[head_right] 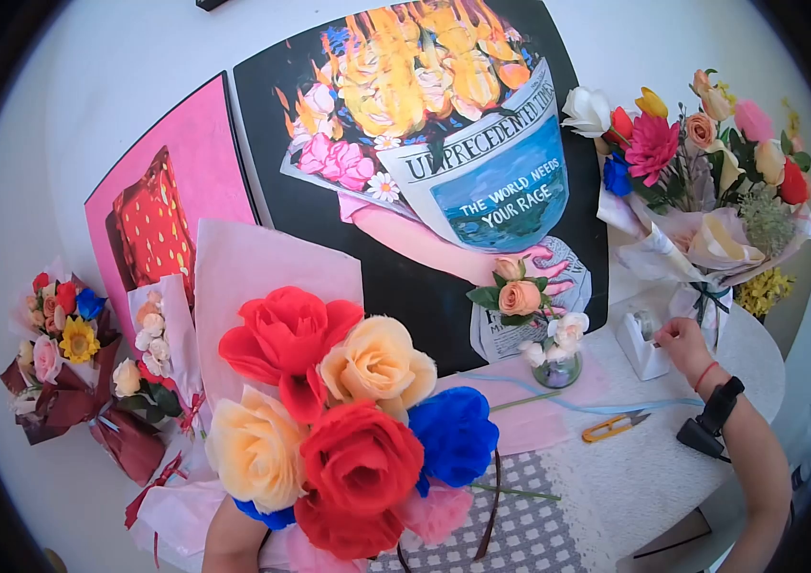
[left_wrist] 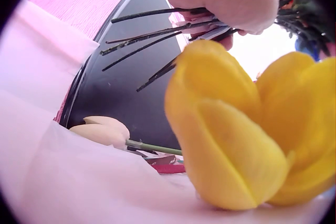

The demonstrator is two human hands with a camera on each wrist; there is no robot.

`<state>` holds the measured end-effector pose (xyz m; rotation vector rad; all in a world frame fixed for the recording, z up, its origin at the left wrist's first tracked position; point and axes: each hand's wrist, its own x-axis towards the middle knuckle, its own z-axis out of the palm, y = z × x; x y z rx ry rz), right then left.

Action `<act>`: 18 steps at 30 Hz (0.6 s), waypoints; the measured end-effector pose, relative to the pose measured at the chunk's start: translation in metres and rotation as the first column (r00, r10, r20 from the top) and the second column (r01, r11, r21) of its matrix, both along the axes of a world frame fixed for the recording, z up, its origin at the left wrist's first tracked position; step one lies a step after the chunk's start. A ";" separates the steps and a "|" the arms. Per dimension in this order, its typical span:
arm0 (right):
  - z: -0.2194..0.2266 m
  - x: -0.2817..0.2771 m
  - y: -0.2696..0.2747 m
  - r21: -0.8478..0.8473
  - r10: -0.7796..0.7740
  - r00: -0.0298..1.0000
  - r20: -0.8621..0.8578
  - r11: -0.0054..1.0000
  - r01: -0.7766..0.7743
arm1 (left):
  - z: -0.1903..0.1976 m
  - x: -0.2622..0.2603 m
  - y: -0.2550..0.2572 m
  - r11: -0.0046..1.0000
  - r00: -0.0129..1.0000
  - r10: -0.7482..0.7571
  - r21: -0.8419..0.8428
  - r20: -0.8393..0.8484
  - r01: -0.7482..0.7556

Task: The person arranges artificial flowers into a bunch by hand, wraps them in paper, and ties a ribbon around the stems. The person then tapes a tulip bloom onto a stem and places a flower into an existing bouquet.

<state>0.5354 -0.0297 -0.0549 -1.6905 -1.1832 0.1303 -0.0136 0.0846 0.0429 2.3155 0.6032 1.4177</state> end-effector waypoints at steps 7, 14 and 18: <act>0.023 -0.017 -0.007 -0.123 -0.003 1.000 -0.028 0.992 0.000 | 0.003 -0.002 -0.006 1.000 1.000 0.017 0.010 -0.011 -0.017; 0.034 -0.030 -0.011 -0.199 -0.106 0.966 0.234 0.968 0.154 | 0.010 -0.008 -0.013 0.999 0.999 0.037 0.033 -0.016 -0.037; 0.035 -0.032 -0.009 -0.205 -0.135 0.990 0.031 0.969 0.138 | 0.016 -0.007 -0.016 0.998 0.999 0.036 0.051 -0.025 -0.035</act>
